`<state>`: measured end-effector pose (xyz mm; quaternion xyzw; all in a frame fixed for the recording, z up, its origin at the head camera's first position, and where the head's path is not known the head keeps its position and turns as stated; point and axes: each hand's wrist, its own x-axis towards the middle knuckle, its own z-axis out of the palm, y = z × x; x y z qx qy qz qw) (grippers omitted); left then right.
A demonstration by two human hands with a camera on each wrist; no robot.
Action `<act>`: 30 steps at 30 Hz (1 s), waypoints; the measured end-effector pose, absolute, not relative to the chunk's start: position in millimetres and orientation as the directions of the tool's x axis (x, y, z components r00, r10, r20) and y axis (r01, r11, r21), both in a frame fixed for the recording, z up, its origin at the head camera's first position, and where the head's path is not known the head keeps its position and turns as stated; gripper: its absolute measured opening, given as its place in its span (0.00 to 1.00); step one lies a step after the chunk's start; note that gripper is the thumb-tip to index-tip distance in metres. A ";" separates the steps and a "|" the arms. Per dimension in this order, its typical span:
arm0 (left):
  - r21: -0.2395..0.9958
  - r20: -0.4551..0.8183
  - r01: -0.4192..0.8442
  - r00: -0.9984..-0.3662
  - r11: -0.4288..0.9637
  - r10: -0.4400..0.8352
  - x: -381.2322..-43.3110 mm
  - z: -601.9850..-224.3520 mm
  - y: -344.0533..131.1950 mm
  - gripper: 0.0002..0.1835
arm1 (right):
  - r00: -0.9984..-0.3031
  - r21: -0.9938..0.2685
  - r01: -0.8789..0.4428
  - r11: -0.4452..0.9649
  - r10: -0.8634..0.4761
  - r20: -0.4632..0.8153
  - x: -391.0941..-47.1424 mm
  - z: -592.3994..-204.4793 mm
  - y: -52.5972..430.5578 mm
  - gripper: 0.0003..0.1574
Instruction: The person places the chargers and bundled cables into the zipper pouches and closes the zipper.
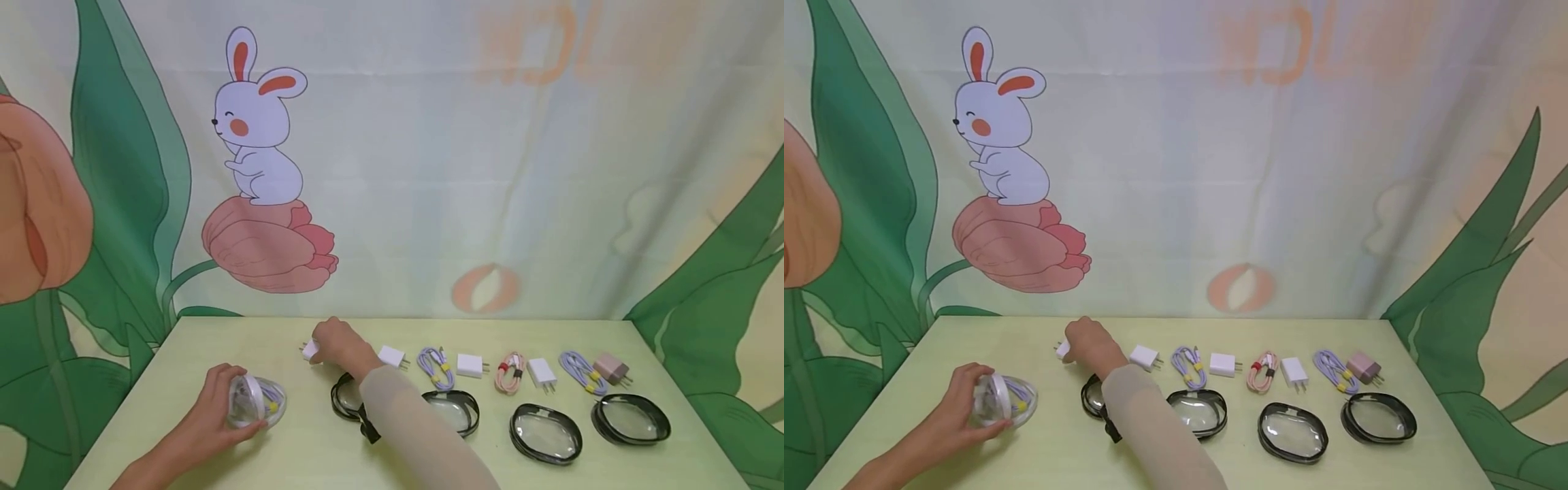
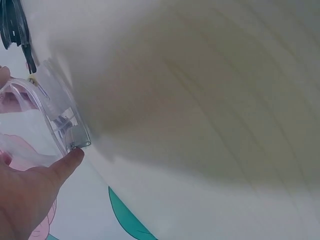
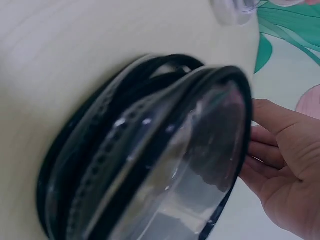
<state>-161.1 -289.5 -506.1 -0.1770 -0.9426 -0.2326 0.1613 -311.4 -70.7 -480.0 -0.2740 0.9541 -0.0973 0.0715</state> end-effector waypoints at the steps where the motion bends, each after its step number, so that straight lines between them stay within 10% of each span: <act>1: 0.387 0.382 0.408 -0.887 0.827 0.260 -161.2 -505.9 -289.1 0.51 | -0.842 -0.227 -0.504 0.833 -0.533 -0.086 -311.8 -481.3 -70.2 0.13; 30: 0.476 0.261 0.327 -0.939 0.817 0.224 -164.3 -505.6 -286.7 0.51 | -0.813 -0.173 -0.557 0.812 -0.576 -0.086 -304.1 -486.4 -85.1 0.18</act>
